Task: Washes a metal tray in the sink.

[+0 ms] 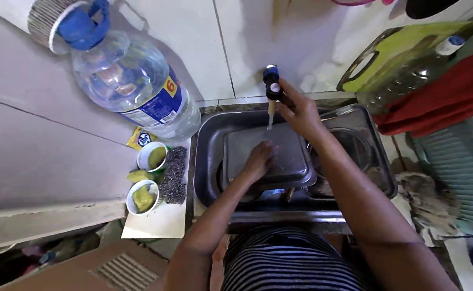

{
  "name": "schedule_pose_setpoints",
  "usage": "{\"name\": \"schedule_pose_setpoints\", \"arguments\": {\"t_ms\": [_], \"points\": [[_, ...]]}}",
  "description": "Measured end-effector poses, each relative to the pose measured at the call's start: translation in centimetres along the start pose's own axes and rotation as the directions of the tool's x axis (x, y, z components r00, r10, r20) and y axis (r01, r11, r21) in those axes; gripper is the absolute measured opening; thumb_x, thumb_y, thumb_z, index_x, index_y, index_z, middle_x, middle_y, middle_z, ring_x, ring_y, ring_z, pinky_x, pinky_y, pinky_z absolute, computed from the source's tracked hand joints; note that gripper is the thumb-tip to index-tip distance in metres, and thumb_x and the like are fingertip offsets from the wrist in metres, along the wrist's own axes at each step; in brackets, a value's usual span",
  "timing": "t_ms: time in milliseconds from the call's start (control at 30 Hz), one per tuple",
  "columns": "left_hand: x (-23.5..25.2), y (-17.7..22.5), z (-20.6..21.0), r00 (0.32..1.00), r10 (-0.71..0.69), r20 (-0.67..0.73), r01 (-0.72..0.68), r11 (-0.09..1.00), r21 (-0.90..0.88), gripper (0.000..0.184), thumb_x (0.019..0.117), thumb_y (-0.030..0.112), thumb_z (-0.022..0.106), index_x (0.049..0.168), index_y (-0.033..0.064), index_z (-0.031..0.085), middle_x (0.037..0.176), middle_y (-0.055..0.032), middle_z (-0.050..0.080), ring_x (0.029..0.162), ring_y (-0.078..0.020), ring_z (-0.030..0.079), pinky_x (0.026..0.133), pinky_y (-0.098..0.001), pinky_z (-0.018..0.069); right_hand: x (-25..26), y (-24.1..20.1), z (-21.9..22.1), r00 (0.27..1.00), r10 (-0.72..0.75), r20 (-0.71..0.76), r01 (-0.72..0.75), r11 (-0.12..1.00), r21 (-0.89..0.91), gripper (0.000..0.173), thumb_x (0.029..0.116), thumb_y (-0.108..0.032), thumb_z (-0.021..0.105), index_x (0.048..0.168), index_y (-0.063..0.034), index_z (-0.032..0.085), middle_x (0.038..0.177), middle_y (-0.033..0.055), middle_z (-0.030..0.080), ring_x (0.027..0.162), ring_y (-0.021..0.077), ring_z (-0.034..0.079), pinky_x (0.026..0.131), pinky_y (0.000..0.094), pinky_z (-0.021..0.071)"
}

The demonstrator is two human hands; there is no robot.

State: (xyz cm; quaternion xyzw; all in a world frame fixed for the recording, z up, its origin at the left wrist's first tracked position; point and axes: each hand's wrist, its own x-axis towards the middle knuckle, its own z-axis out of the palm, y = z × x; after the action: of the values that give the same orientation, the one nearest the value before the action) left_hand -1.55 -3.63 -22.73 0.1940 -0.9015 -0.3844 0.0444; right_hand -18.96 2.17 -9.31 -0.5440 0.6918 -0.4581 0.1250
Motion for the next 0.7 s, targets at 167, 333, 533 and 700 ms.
{"name": "schedule_pose_setpoints", "arguments": {"t_ms": [167, 333, 533, 700], "points": [[7.0, -2.3, 0.8, 0.996, 0.055, 0.074, -0.071, 0.969, 0.236, 0.046, 0.1077, 0.032, 0.051, 0.148, 0.011, 0.054, 0.156, -0.0148, 0.048, 0.15, -0.0354, 0.035, 0.123, -0.0574, 0.025, -1.7, 3.1, 2.0, 0.966, 0.25, 0.071, -0.258, 0.885, 0.387, 0.048, 0.1013, -0.005, 0.056, 0.148, 0.0018, 0.047, 0.138, 0.0178, 0.061, 0.118, 0.0192, 0.066, 0.103, 0.0366, 0.0535], [9.1, -4.6, -0.4, 0.969, -0.229, -0.091, 0.24, 0.96, 0.142, 0.05, 0.0971, 0.017, 0.066, 0.141, -0.0034, 0.056, 0.142, -0.0276, 0.056, 0.136, -0.0435, 0.049, 0.118, -0.0583, 0.0319, -0.6, 4.7, 7.1, 0.65, 0.657, 0.382, -0.664, 0.248, 0.705, 0.034, 0.1118, -0.021, 0.035, 0.129, 0.0029, 0.053, 0.099, 0.0101, 0.067, 0.083, 0.0175, 0.068, 0.078, 0.0349, 0.059], [5.3, 5.0, -6.5, 0.792, -0.537, 0.291, 0.565, 0.825, -0.013, 0.035, 0.1033, 0.0, 0.054, 0.136, -0.0132, 0.052, 0.135, -0.0313, 0.055, 0.121, -0.0361, 0.056, 0.105, -0.043, 0.0436, 1.8, 2.7, 8.0, 0.622, 0.432, 0.653, -0.776, 0.228, 0.588, 0.051, 0.1136, -0.038, 0.023, 0.115, -0.0012, 0.059, 0.091, 0.0084, 0.071, 0.081, 0.0184, 0.072, 0.075, 0.0343, 0.0611], [6.8, -1.3, 0.6, 0.977, 0.062, 0.204, -0.102, 0.977, 0.188, 0.042, 0.1086, 0.028, 0.048, 0.142, 0.0061, 0.06, 0.152, -0.0165, 0.052, 0.145, -0.0337, 0.044, 0.121, -0.0552, 0.0286, 0.4, 3.6, 5.0, 0.762, 0.629, 0.153, -0.606, 0.611, 0.51, 0.036, 0.1108, -0.02, 0.043, 0.132, 0.0064, 0.057, 0.112, 0.0175, 0.066, 0.089, 0.0175, 0.066, 0.082, 0.0353, 0.0572]]}}
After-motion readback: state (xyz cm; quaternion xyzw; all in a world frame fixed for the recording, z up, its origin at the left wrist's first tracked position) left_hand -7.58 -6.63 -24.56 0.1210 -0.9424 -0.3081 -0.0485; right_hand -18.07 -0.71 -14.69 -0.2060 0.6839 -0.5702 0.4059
